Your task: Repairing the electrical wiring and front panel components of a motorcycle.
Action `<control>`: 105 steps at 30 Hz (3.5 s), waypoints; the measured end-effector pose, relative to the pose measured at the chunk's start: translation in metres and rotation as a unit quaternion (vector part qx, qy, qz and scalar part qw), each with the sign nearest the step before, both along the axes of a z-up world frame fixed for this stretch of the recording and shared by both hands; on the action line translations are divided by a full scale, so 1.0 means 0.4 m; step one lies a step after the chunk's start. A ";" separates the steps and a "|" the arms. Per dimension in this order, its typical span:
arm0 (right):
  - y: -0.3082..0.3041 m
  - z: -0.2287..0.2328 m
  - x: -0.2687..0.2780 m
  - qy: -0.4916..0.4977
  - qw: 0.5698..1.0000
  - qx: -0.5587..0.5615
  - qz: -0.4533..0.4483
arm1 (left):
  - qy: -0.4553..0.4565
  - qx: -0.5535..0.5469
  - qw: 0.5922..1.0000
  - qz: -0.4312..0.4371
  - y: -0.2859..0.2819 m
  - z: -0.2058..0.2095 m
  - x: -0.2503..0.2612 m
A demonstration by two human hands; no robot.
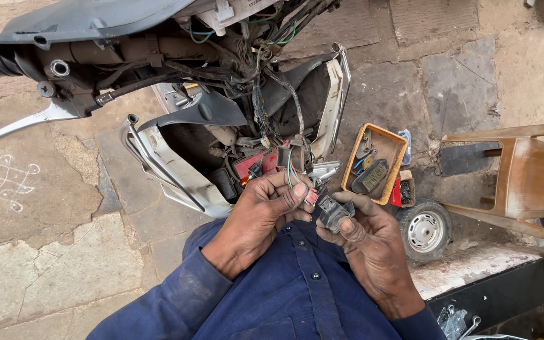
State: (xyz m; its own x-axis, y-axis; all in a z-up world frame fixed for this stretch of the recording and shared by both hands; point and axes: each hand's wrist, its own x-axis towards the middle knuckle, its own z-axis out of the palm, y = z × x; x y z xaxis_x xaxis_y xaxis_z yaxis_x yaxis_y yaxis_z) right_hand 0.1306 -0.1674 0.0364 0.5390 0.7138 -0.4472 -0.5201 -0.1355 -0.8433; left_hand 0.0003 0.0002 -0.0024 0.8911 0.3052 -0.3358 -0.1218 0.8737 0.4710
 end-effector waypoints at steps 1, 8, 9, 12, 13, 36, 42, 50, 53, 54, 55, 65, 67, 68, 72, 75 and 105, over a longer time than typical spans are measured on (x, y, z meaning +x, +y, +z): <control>0.002 0.001 0.001 0.000 1.000 0.000 -0.001 | 0.000 0.000 1.000 -0.001 0.001 0.004 0.001; 0.019 0.012 0.007 -0.016 0.999 -0.030 0.011 | 0.045 0.149 0.988 0.007 0.003 0.037 0.002; 0.024 0.013 0.007 -0.016 0.999 -0.040 0.014 | 0.039 0.181 0.983 0.007 0.004 0.044 0.000; 0.037 0.010 0.009 0.001 0.999 -0.045 0.018 | 0.037 0.211 0.977 0.013 -0.001 0.043 0.001; 0.032 0.001 0.011 0.002 0.999 -0.046 0.019 | 0.038 0.210 0.977 0.014 0.000 0.047 -0.001; 0.004 -0.059 0.060 0.076 0.997 -0.015 0.016 | 0.059 0.306 0.950 0.038 -0.002 0.054 0.003; 0.010 -0.054 0.062 0.051 0.998 -0.020 0.028 | 0.074 0.321 0.944 0.029 0.005 0.065 0.001; 0.014 -0.036 0.057 0.006 1.000 -0.019 -0.002 | 0.114 0.403 0.906 0.056 0.016 0.075 -0.004; 0.002 -0.026 0.059 -0.029 0.999 -0.018 -0.012 | 0.123 0.435 0.889 0.076 0.015 0.067 -0.004; -0.001 -0.021 0.059 -0.046 0.999 -0.020 -0.017 | 0.134 0.466 0.870 0.087 0.016 0.064 -0.004; -0.001 -0.015 0.057 -0.047 0.999 -0.020 -0.019 | 0.133 0.466 0.870 0.086 0.015 0.060 -0.004; 0.022 0.019 0.030 -0.092 0.989 -0.108 -0.030 | 0.147 0.461 0.872 0.074 0.017 0.063 -0.005; 0.031 0.029 0.020 -0.074 0.991 -0.106 -0.036 | 0.157 0.443 0.881 0.048 0.014 0.055 -0.008; 0.041 0.040 0.014 -0.070 0.991 -0.114 -0.023 | 0.151 0.430 0.889 0.036 0.012 0.048 -0.008; 0.027 0.027 0.019 -0.066 0.990 -0.125 -0.009 | 0.107 0.359 0.927 0.015 0.013 0.034 -0.007; 0.060 0.064 0.004 -0.131 0.973 -0.190 0.000 | 0.064 0.322 0.945 0.006 0.005 -0.009 -0.003; 0.089 0.117 -0.013 -0.223 0.940 -0.248 0.069 | -0.026 0.188 0.981 -0.044 0.009 -0.070 0.009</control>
